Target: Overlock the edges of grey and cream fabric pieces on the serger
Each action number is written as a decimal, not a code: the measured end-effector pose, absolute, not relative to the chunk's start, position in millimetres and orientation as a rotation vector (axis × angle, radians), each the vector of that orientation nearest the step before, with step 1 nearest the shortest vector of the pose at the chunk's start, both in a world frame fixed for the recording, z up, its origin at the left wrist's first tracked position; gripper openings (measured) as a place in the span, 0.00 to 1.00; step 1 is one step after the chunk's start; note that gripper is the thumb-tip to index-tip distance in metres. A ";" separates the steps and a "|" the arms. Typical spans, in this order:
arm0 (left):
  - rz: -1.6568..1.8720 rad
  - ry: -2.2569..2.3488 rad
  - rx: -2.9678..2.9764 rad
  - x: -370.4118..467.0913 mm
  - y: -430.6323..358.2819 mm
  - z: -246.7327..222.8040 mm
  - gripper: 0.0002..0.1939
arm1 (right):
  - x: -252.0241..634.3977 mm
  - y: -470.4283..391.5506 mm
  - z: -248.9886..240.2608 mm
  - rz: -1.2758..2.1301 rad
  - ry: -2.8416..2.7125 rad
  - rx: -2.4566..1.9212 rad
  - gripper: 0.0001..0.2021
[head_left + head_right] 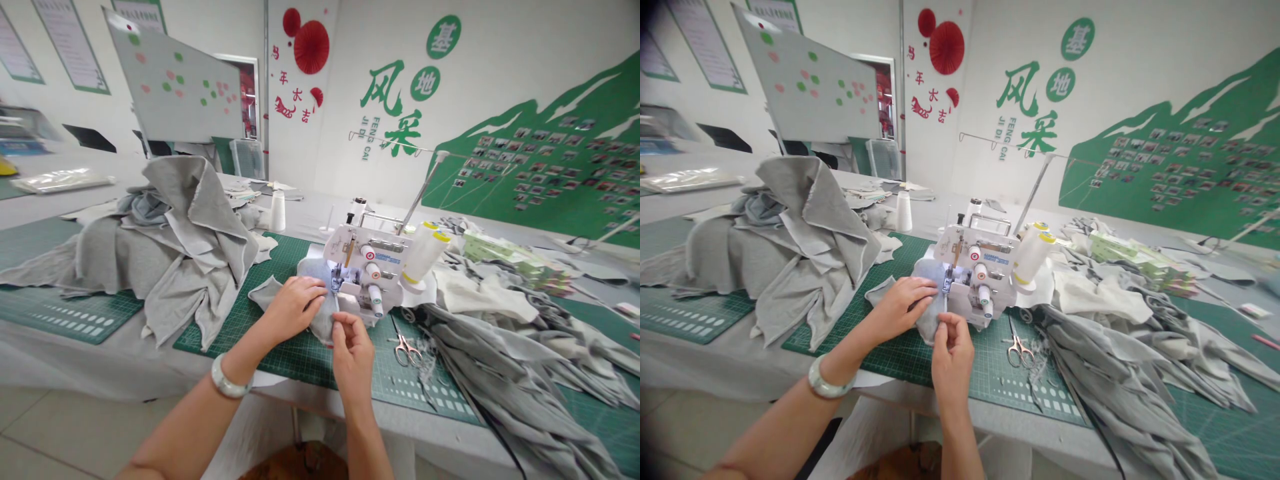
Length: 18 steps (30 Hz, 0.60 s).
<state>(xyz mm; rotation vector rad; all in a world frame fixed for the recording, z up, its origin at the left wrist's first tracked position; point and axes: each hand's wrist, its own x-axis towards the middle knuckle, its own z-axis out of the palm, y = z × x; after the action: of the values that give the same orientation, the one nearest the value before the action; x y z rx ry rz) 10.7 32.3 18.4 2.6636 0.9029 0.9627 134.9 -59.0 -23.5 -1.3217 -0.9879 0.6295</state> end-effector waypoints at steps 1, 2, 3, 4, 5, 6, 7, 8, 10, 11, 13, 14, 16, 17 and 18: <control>0.956 0.906 2.672 11.0 32.6 18.7 0.13 | 134.6 -59.0 -24.0 0.655 -0.978 -1.319 0.12; 0.956 0.908 2.684 11.3 32.6 19.1 0.13 | 133.9 -59.1 -24.5 0.679 -0.967 -1.315 0.13; 0.962 0.912 2.695 11.6 32.1 19.6 0.13 | 133.0 -59.1 -24.7 0.699 -0.963 -1.306 0.13; 0.979 0.916 2.704 11.8 31.2 20.0 0.13 | 131.9 -59.1 -24.8 0.713 -0.962 -1.291 0.13; 0.998 0.912 2.708 11.9 30.0 20.3 0.13 | 130.7 -59.0 -24.8 0.724 -0.966 -1.273 0.13; 1.013 0.893 2.709 12.0 28.5 20.4 0.13 | 129.5 -58.8 -24.5 0.735 -0.970 -1.254 0.12; 1.015 0.863 2.707 12.1 27.0 20.3 0.12 | 128.5 -58.5 -24.1 0.744 -0.973 -1.234 0.12; 1.007 0.831 2.703 12.0 25.6 20.0 0.12 | 127.6 -58.2 -23.5 0.753 -0.975 -1.216 0.12; 0.991 0.790 2.688 11.7 23.9 18.8 0.11 | 126.4 -57.5 -22.2 0.765 -0.968 -1.192 0.11; 0.994 0.788 2.677 11.4 23.7 18.2 0.11 | 126.2 -57.1 -21.5 0.771 -0.960 -1.183 0.11; 1.018 0.801 2.652 10.6 24.8 17.2 0.11 | 126.2 -56.4 -20.0 0.783 -0.940 -1.171 0.12; 1.032 0.802 2.643 10.2 25.9 17.0 0.11 | 126.4 -56.0 -19.3 0.787 -0.931 -1.169 0.12; 1.042 0.794 2.641 9.4 28.6 16.7 0.11 | 126.9 -55.2 -18.3 0.789 -0.925 -1.168 0.12; 1.039 0.790 2.646 9.1 30.0 16.7 0.12 | 127.1 -54.7 -18.1 0.786 -0.928 -1.167 0.12; 1.036 0.789 2.651 8.8 31.3 16.8 0.12 | 127.4 -54.1 -18.1 0.781 -0.935 -1.167 0.12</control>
<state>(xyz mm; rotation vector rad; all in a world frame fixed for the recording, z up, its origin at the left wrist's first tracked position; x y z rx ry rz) 8.8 31.3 16.8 2.6511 0.7894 1.0364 127.4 -54.1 -18.1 -1.1669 -0.9348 0.7807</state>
